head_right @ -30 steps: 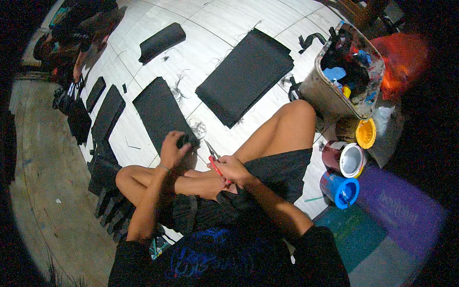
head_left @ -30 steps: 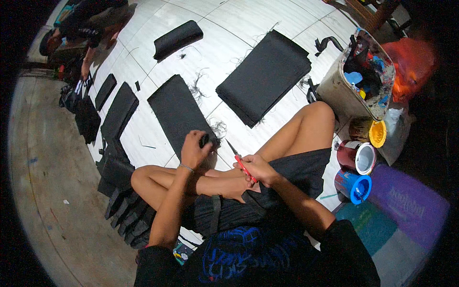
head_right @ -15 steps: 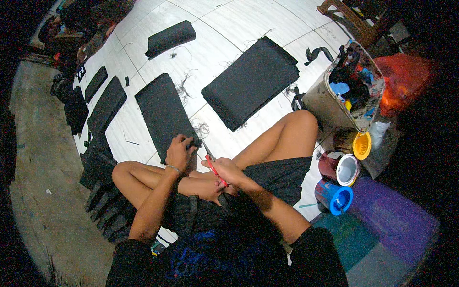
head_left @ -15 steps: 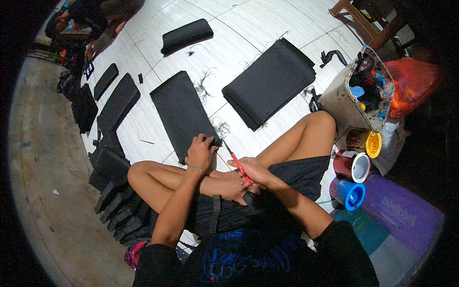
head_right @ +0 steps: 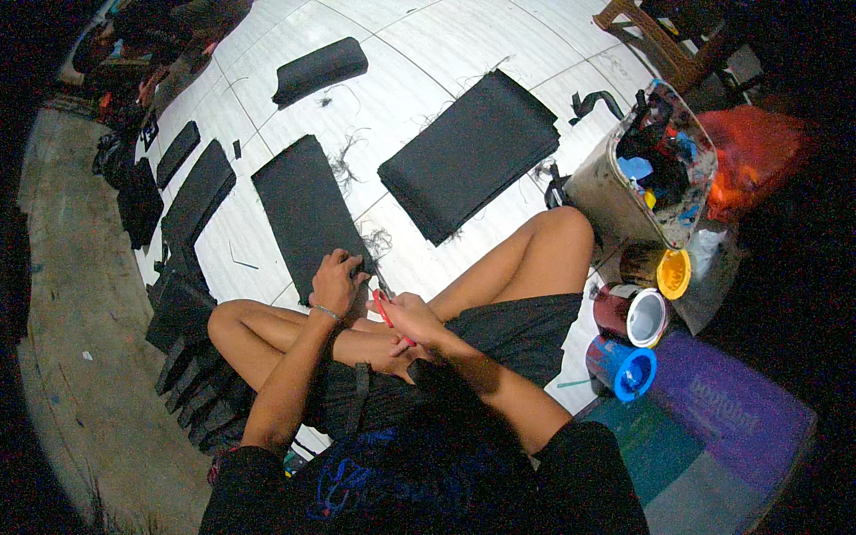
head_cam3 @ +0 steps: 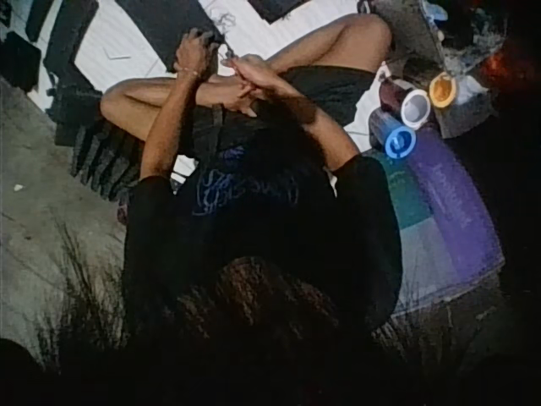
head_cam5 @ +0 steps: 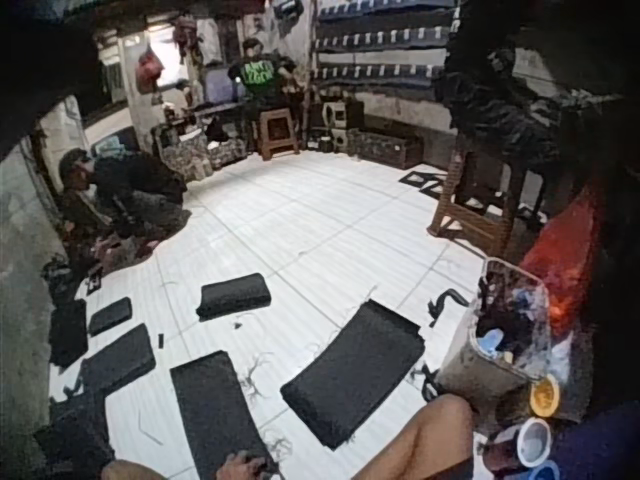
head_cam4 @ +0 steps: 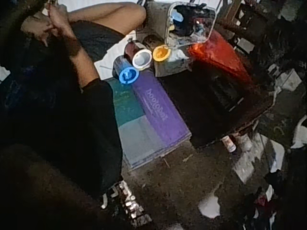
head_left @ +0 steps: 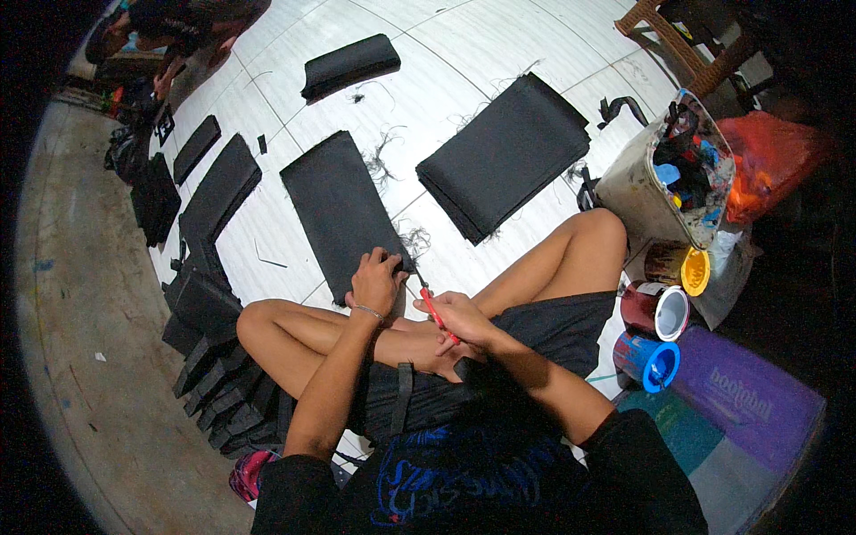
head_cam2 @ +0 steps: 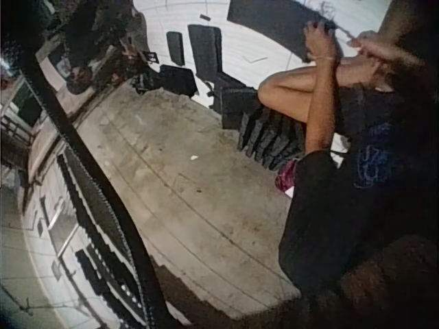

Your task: The person sits on the floor and uses red-handled scissors to trim the edges of black fabric pieces. They pick up a piece, cut along the sides to remove loose threads, and place the trimmed fabric onto a stack.

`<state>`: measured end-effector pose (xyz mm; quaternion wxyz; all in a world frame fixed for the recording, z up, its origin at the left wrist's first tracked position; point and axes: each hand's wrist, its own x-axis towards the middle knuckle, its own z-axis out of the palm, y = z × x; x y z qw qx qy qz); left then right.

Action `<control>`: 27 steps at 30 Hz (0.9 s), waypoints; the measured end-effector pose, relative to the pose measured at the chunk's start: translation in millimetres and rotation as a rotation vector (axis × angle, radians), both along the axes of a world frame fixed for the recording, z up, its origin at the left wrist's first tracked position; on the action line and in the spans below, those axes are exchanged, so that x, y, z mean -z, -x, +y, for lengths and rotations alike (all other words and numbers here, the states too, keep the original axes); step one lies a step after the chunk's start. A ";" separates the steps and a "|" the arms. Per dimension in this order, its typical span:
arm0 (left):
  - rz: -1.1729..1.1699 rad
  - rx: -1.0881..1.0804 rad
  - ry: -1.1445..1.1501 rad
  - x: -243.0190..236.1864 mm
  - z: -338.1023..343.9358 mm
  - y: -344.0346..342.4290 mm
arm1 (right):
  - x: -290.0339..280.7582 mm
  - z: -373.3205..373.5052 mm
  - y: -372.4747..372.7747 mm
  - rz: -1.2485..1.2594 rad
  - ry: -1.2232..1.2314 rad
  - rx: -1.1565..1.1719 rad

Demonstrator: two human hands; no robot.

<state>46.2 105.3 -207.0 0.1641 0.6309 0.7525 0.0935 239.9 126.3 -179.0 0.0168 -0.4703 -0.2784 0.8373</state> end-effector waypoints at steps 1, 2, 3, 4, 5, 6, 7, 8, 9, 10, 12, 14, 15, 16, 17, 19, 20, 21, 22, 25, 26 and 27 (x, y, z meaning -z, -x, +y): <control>-0.002 0.003 -0.001 -0.9 0.6 -0.5 | -1.9 -0.6 0.7 0.007 0.004 0.018; -0.005 0.006 -0.001 -1.3 1.2 -1.0 | -3.7 -1.2 1.3 0.014 0.009 0.036; 0.000 0.006 -0.015 0.1 0.2 -0.2 | -5.5 -1.6 2.4 0.017 0.002 0.037; 0.005 0.006 -0.029 2.5 -1.2 0.8 | -7.3 -2.0 3.5 0.020 -0.005 0.038; 0.010 0.006 -0.043 4.4 -2.4 1.8 | -8.2 -2.5 4.7 0.022 -0.012 0.039; 0.010 0.010 -0.039 4.6 -1.9 1.5 | -7.8 -3.1 5.7 0.012 -0.017 0.035; 0.011 0.014 -0.035 4.9 -1.2 1.2 | -6.7 -3.8 6.9 0.002 -0.021 0.031; 0.012 0.018 -0.031 5.1 -0.8 0.8 | -5.1 -4.4 7.3 -0.008 -0.026 0.026; 0.015 0.020 -0.037 5.3 -1.2 1.4 | -1.5 -5.0 7.6 -0.024 -0.042 0.013; 0.018 0.022 -0.042 5.4 -1.6 1.8 | 3.6 -5.8 7.8 -0.039 -0.059 0.000; 0.021 0.020 -0.045 5.2 -1.9 2.2 | 8.2 -7.9 7.3 -0.048 -0.085 -0.001; 0.020 0.014 -0.040 4.4 -1.8 1.6 | 9.3 -10.4 6.5 -0.034 -0.103 0.023; 0.018 0.016 -0.043 4.2 -2.6 2.3 | 5.6 -10.2 7.3 -0.031 -0.091 0.041; 0.017 0.017 -0.046 4.0 -3.6 2.9 | 0.0 -9.8 7.8 -0.028 -0.079 0.059; 0.016 0.018 -0.048 3.8 -4.3 3.4 | -3.2 -9.6 8.5 -0.026 -0.066 0.078; 0.015 0.005 -0.020 0.9 -3.0 2.2 | 2.6 -15.3 4.8 0.052 0.003 0.174; 0.014 -0.002 -0.006 -0.2 -2.6 2.1 | 4.9 -18.1 3.6 0.091 0.038 0.222; 0.017 0.002 -0.008 0.0 -2.4 1.9 | 3.5 -18.8 3.3 0.075 0.018 0.209; 0.020 0.007 -0.010 0.2 -2.2 1.6 | 1.1 -19.3 3.1 0.060 -0.003 0.196; 0.018 -0.004 -0.011 1.7 -2.5 1.1 | 1.1 -19.0 1.7 0.030 -0.018 0.171; 0.015 -0.012 -0.011 2.2 -3.0 1.1 | 1.6 -18.5 0.8 0.023 -0.015 0.165; 0.020 -0.005 -0.016 1.8 -3.0 0.3 | -1.2 -15.6 -0.8 0.002 0.009 0.160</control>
